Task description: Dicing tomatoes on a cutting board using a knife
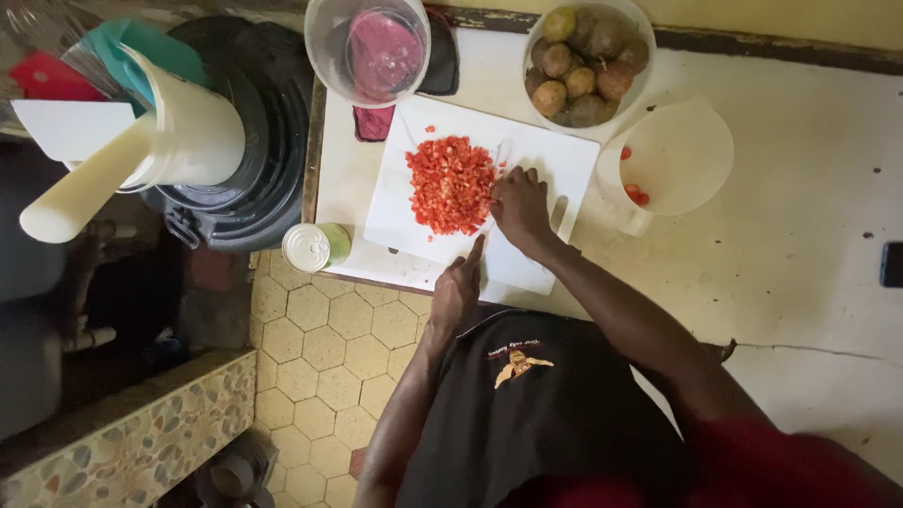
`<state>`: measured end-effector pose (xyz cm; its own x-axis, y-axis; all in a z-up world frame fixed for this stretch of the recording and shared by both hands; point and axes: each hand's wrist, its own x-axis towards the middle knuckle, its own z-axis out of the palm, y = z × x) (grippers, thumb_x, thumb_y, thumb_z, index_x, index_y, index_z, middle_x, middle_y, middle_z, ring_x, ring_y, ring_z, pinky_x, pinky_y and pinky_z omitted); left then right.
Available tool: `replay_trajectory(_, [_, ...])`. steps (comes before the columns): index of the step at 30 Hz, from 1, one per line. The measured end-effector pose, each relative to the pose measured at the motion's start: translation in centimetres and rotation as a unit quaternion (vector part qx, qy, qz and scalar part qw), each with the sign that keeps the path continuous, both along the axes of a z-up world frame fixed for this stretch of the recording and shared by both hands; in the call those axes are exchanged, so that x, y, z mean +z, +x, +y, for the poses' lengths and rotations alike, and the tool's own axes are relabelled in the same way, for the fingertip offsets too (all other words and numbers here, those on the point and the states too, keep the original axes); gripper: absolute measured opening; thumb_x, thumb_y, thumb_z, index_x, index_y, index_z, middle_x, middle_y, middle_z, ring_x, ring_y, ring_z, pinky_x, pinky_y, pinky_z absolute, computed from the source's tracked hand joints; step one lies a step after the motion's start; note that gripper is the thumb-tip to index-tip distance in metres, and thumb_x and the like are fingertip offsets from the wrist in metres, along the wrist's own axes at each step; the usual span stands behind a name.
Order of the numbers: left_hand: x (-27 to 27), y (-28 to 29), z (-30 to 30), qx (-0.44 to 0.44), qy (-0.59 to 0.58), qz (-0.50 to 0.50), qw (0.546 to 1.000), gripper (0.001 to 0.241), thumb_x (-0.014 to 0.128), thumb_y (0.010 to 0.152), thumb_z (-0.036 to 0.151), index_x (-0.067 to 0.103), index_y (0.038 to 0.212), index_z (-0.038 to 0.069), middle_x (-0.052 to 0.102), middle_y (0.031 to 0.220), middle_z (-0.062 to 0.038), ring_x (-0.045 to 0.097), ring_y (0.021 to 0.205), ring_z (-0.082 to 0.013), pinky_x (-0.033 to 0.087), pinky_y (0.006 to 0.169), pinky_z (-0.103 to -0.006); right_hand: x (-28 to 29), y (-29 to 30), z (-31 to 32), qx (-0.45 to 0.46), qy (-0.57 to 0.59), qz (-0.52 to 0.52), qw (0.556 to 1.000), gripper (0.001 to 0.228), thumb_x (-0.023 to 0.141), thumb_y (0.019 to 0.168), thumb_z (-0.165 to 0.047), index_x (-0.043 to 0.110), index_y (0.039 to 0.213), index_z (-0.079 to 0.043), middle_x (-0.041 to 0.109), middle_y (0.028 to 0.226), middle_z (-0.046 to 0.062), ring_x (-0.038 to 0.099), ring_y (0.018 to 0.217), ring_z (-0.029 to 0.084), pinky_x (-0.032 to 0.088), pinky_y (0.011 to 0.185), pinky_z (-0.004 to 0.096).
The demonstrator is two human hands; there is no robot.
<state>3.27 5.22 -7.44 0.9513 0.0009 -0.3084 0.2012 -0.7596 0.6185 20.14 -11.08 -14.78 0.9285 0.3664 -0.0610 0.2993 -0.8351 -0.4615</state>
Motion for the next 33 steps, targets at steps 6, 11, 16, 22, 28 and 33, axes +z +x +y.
replay_trajectory(6, [-1.3,-0.8,-0.2,0.008,0.003,-0.005,1.000,0.062,0.055,0.115,0.021,0.053,0.176,0.029,0.080,0.100,-0.025,0.082,0.094,-0.0522,0.068,0.083,-0.0628,3.4,1.2,-1.6,-0.038,0.074,-0.009,0.996,0.016,0.094,0.089,-0.020,0.081,0.092,-0.030,0.068,0.103,0.002,0.071,0.103,0.035,0.063,0.089,0.050])
replay_trajectory(11, [-1.5,-0.9,-0.7,0.007,0.018,-0.012,1.000,0.062,0.055,0.116,0.021,0.052,0.177,0.030,0.080,0.100,-0.024,0.083,0.094,-0.0505,0.067,0.082,-0.0623,2.4,3.7,-6.4,-0.076,0.128,-0.083,0.985,0.024,0.097,0.094,-0.020,0.077,0.105,-0.028,0.078,0.104,-0.007,0.073,0.104,0.025,0.055,0.098,0.045])
replay_trajectory(16, [0.6,-0.6,-0.3,-0.002,0.023,-0.009,1.000,0.062,0.056,0.116,0.021,0.052,0.177,0.029,0.080,0.101,-0.023,0.083,0.096,-0.0494,0.067,0.084,-0.0617,4.5,1.8,-6.9,-0.078,0.149,-0.134,0.977,0.044,0.092,0.101,-0.014,0.076,0.141,-0.016,0.066,0.126,0.010,0.067,0.109,0.039,0.055,0.098,0.053])
replay_trajectory(22, [1.8,-1.6,0.1,0.000,0.011,-0.014,1.000,0.062,0.055,0.116,0.021,0.051,0.178,0.030,0.079,0.097,-0.019,0.083,0.093,-0.0464,0.068,0.081,-0.0586,4.2,-0.3,-5.8,0.034,0.192,-0.071,0.978,0.040,0.077,0.109,-0.008,0.078,0.148,-0.021,0.068,0.132,0.006,0.065,0.113,0.033,0.056,0.105,0.044])
replay_trajectory(28, [1.7,-2.8,-0.2,0.062,-0.051,-0.046,0.996,0.063,0.058,0.114,0.015,0.051,0.176,0.017,0.078,0.094,-0.034,0.078,0.089,-0.0593,0.061,0.078,-0.0688,1.4,-0.3,-5.6,0.092,0.180,-0.043,0.978,0.029,0.074,0.113,-0.018,0.083,0.140,-0.025,0.075,0.122,0.004,0.077,0.108,0.031,0.062,0.098,0.046])
replay_trajectory(33, [0.3,-2.8,-1.6,0.081,-0.026,-0.058,0.995,0.062,0.058,0.116,0.010,0.053,0.177,0.014,0.082,0.088,-0.026,0.083,0.077,-0.0424,0.068,0.071,-0.0518,-2.3,-2.0,-4.7,0.006,0.146,-0.105,0.984,0.015,0.081,0.113,-0.044,0.086,0.125,-0.036,0.072,0.106,-0.014,0.077,0.093,0.010,0.058,0.092,0.033])
